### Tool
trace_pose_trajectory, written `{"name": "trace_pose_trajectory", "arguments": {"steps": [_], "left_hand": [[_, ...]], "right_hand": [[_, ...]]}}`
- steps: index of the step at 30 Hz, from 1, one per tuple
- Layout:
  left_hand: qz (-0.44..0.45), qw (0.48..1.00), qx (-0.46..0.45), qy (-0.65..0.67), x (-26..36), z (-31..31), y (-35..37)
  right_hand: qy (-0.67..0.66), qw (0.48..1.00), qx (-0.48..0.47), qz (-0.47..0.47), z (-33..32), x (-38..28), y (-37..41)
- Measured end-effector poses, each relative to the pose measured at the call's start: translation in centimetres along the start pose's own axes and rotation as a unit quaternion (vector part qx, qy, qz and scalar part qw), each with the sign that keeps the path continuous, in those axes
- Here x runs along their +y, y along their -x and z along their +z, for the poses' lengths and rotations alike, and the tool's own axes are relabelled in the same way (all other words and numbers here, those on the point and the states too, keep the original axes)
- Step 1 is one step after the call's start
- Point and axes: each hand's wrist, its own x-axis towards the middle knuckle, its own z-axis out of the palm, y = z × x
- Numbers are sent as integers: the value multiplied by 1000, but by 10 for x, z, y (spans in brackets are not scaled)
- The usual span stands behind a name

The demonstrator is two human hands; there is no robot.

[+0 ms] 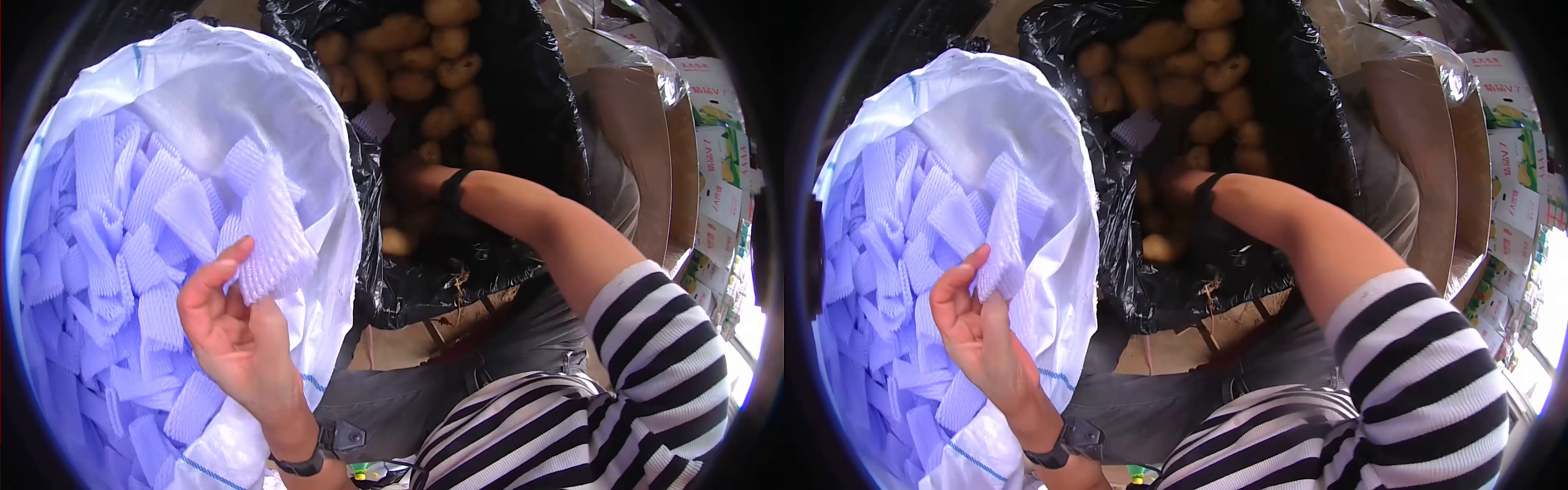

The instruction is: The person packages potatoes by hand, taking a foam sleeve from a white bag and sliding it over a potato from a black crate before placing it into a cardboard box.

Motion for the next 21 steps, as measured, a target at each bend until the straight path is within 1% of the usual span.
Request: {"name": "trace_pose_trajectory", "arguments": {"steps": [2, 3, 4, 5, 6, 7, 8, 9, 10, 11, 12, 14, 16, 17, 18, 19, 20, 21], "left_hand": [[5, 1000, 10, 13, 1, 2, 0], [23, 1000, -8, -17, -4, -2, 0], [43, 998, -26, -47, -6, -4, 2], [3, 998, -18, -57, -3, -2, 4], [22, 998, -16, -54, -3, -1, 6], [74, 980, -24, -182, -6, 1, 6], [125, 943, -26, -307, -9, 5, 5], [212, 928, -6, -307, -14, 17, 6], [295, 905, 15, -307, -17, 32, 14], [284, 897, 15, -339, -16, 47, 28], [272, 887, 17, -372, -15, 62, 40], [246, 884, -83, -389, -19, 86, 64], [175, 951, -102, -233, -40, 112, 95], [180, 950, -96, -238, -46, 116, 101], [65, 984, -118, -118, -52, 116, 104], [-50, 990, -133, 4, -53, 113, 104], [-210, 952, -78, 211, -44, 110, 103], [-189, 958, -38, 212, -38, 111, 105]], "right_hand": [[166, 982, -64, -66, -19, -12, 19], [249, 959, -93, -96, -33, -20, 35], [42, 998, 43, -11, -58, -28, 80], [-168, 967, 179, 69, -86, -39, 135], [-318, 929, 172, 75, -103, -57, 170], [-460, 870, 162, 75, -110, -71, 198], [-583, 801, 131, 45, -105, -74, 218], [-660, 742, 115, -29, -104, -92, 244], [-720, 676, 80, -135, -95, -107, 260], [-761, 618, 96, -174, -85, -128, 276], [-786, 586, 87, -177, -68, -135, 286], [-839, 468, 91, -262, -46, -170, 296], [-847, 446, 110, -267, -29, -191, 301], [-859, 424, 139, -252, -24, -197, 302], [-857, 424, 132, -260, -19, -195, 302], [-845, 452, 175, -227, -12, -187, 302], [-830, 478, 214, -192, -10, -183, 303], [-780, 547, 259, -156, -10, -180, 307]]}}
